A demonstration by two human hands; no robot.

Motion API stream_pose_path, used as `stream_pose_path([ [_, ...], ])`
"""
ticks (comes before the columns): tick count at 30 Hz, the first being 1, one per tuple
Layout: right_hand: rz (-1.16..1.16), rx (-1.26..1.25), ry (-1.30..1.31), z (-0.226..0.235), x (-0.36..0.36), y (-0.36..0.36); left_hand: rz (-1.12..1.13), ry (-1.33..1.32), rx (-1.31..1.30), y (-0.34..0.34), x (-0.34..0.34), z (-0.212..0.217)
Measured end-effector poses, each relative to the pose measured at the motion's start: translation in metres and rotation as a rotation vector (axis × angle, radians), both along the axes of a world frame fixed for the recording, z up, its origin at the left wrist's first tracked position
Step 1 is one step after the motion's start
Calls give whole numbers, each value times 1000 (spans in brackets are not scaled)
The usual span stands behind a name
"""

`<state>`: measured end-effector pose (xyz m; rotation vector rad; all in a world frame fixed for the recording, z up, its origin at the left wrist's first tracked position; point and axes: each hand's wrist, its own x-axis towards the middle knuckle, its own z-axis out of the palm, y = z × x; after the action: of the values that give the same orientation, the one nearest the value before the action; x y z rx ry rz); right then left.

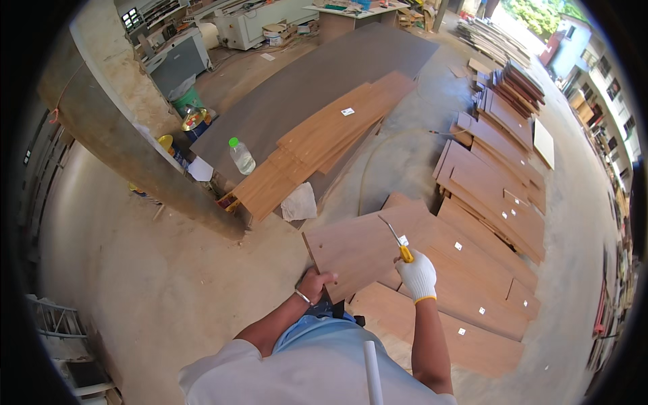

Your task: The person picks up wooden panels from a pile on the floor, places them on a workbench, and then returns them to the pile. The person repeats this process multiple times, handling each panel individually.

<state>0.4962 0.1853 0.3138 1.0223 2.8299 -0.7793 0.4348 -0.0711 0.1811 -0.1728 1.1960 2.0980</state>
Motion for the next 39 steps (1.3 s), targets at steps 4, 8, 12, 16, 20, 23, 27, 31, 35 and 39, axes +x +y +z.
stream_pose_path([
  [4,101,-5,-100,12,-80,-1,-172,186,-182,-2,-32,-27],
  [8,189,-10,-254,2,-188,-18,-298,263,-330,-10,-78,-28],
  [12,198,-3,-382,-30,-279,-23,-408,326,-377,-18,-125,-15],
  [16,241,-67,-509,-35,-350,-37,-452,293,-365,-30,-166,-27],
  [20,249,63,-413,-26,-392,-60,-470,301,-344,-32,-204,-28],
  [23,268,67,-437,-16,-414,-70,-518,269,-339,-27,-229,-17],
  [27,361,38,-500,-11,-436,-90,-524,241,-277,-14,-243,-16],
  [31,422,23,-501,-1,-452,-108,-469,144,-214,-4,-257,-20],
  [35,410,18,-415,1,-457,-109,-394,126,-168,5,-276,-26],
  [39,342,7,-376,7,-441,-91,-269,49,-140,8,-299,-26],
])
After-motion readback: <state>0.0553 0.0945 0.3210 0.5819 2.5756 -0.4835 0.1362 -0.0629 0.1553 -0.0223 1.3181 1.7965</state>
